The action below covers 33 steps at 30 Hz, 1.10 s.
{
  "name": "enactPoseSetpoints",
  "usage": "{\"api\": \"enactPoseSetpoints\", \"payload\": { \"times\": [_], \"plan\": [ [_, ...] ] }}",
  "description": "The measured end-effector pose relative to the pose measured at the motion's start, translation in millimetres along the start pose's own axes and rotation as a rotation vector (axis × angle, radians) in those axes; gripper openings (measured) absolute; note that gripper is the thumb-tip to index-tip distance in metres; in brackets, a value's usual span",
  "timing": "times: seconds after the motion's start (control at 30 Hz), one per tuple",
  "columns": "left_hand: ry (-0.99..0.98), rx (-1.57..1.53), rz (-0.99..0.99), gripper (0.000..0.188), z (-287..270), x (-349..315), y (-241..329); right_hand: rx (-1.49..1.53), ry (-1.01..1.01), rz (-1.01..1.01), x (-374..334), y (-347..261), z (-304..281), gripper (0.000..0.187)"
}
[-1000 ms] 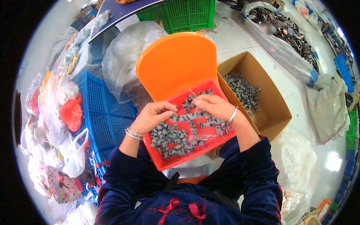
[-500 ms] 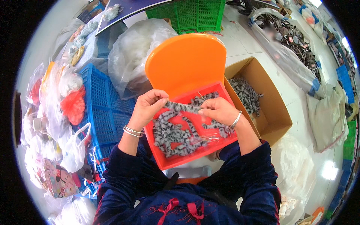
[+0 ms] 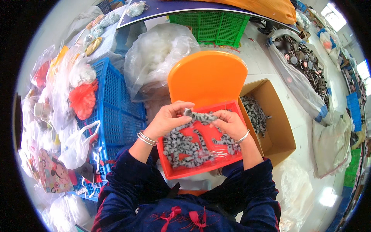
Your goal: The person sits on an orange chair and repeatedly picks up small gray fuzzy items from a red tray, threading them onto thin metal rods. The person handles the items one at a time, inserting the rod through the center of each item and placing the assembled pieces back into the tray.
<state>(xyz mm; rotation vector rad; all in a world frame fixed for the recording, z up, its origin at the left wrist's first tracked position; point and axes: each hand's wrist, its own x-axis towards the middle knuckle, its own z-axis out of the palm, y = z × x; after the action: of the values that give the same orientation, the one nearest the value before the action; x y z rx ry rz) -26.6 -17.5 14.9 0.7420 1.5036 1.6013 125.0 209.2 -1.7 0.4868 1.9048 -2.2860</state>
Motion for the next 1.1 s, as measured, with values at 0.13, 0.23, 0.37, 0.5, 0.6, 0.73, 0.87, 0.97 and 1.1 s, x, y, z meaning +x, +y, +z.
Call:
{"api": "enactPoseSetpoints", "payload": {
  "times": [0.13, 0.23, 0.37, 0.5, 0.6, 0.73, 0.87, 0.97, 1.1],
  "plan": [
    [-0.036, 0.006, 0.009, 0.037, 9, 0, -2, -0.001, -0.003, -0.004, 3, 0, 6, 0.02],
    [-0.059, -0.049, 0.013, 0.032, 24, -3, -5, -0.022, -0.02, -0.028, 3, 0, 12, 0.012],
    [-0.055, -0.095, 0.048, 0.027, 36, -3, -13, -0.117, -0.048, -0.064, 6, 0, 21, 0.007],
    [0.072, -0.08, 0.038, 0.022, 37, -1, -23, -0.16, -0.007, -0.059, 5, -6, 29, 0.016],
    [0.1, -0.13, 0.011, 0.018, 34, 2, -22, -0.176, 0.07, -0.124, 7, -4, 32, 0.018],
    [0.132, -0.104, 0.028, 0.016, 45, 4, -17, -0.219, 0.01, -0.136, 4, -11, 33, 0.019],
    [0.132, -0.196, -0.045, 0.013, 36, 11, -13, -0.043, 0.077, -0.122, 0, -16, 34, 0.02],
    [0.161, -0.301, -0.074, 0.012, 37, 11, -10, -0.155, 0.088, -0.235, 1, -15, 27, 0.028],
    [0.183, -0.397, -0.119, 0.009, 37, 12, -9, -0.593, 0.219, -0.412, -3, -16, 26, 0.029]
  ]
}}
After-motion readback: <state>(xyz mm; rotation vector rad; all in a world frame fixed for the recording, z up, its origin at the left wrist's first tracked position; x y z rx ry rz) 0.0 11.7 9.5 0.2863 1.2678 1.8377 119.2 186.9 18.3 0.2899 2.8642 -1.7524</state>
